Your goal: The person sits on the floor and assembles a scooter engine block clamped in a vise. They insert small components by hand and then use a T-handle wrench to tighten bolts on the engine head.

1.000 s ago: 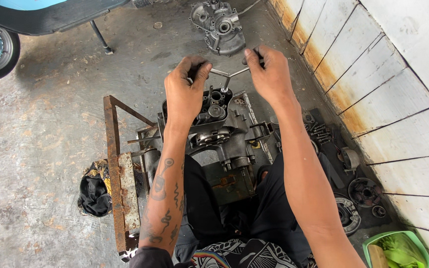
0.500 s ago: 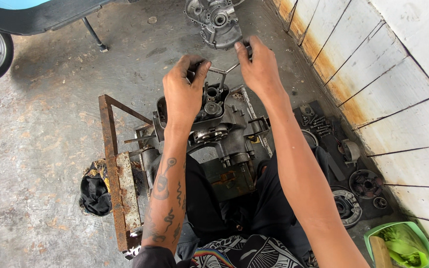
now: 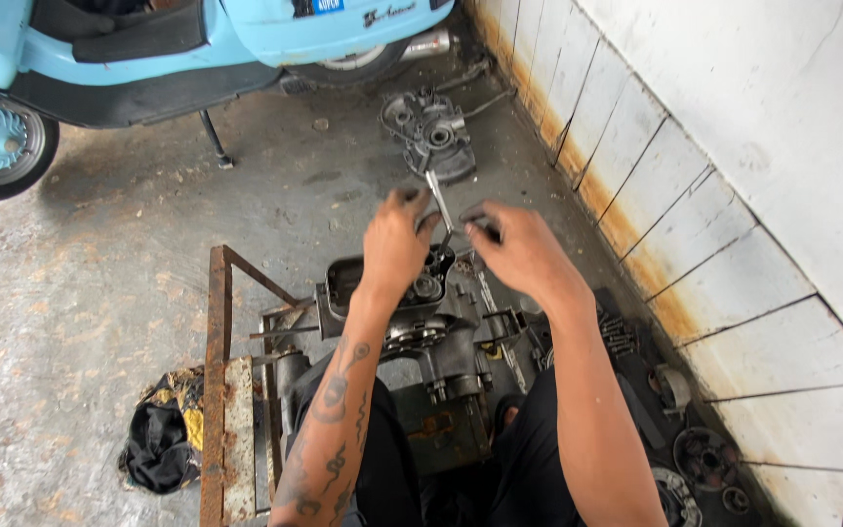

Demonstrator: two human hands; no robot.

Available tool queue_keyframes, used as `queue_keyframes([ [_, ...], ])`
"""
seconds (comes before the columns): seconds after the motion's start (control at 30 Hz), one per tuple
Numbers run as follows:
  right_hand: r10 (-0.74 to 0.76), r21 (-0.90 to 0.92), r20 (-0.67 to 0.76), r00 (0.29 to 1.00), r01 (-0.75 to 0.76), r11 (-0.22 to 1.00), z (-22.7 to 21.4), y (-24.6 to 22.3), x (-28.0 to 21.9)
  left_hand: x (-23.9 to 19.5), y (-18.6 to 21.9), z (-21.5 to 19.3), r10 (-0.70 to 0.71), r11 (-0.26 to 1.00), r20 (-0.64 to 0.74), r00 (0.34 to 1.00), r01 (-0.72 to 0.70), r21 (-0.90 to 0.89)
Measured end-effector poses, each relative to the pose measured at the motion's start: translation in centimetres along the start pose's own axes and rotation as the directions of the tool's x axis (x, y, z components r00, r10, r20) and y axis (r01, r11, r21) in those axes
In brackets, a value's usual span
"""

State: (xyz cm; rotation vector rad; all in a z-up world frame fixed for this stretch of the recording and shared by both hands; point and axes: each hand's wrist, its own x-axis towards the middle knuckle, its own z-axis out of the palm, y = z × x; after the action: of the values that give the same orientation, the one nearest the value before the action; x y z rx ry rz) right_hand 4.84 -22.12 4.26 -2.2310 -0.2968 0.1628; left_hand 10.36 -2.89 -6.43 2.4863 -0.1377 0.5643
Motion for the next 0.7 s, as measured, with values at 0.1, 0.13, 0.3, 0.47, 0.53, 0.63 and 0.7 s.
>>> queue_keyframes([
  [0.1, 0.098, 0.061, 0.051, 0.994, -0.101, 0.993, 0.0, -0.9, 0.1, -1.6, 2.0, -2.1, 0.085, 0.994, 0.087, 0.993, -0.078, -0.082],
  [0.13, 0.095, 0.100, 0.091, 0.991, -0.104, 0.990, 0.0, -1.1, 0.1, -2.1, 2.8, -3.3, 0.090, 0.992, 0.143, 0.986, -0.077, -0.098],
  [0.3, -0.101, 0.184, 0.081, 0.992, 0.085, 0.979, 0.9, -0.7, 0.6, -3.1, 2.6, -3.4, 0.122, 0.989, 0.248, 0.961, -0.096, -0.114],
  [0.47, -0.073, 0.198, 0.006, 0.997, 0.070, 0.978, 1.3, -1.0, 1.0, -2.8, 2.0, -2.8, 0.079, 0.981, 0.205, 0.975, -0.039, -0.192],
  [0.53, -0.073, 0.155, -0.137, 0.988, 0.094, 0.983, 2.3, 2.6, 2.7, -2.7, 2.4, -3.3, 0.085, 0.981, 0.209, 0.974, -0.045, -0.188],
  [0.63, -0.058, 0.147, -0.342, 0.938, 0.114, 0.983, 2.8, 5.9, 4.6, -2.8, 3.1, -4.3, 0.095, 0.978, 0.207, 0.974, -0.053, -0.201],
  [0.7, -0.031, 0.185, -0.406, 0.913, 0.115, 0.976, 2.8, 6.9, 5.5, -3.0, 3.3, -4.6, 0.101, 0.974, 0.203, 0.974, -0.056, -0.219],
])
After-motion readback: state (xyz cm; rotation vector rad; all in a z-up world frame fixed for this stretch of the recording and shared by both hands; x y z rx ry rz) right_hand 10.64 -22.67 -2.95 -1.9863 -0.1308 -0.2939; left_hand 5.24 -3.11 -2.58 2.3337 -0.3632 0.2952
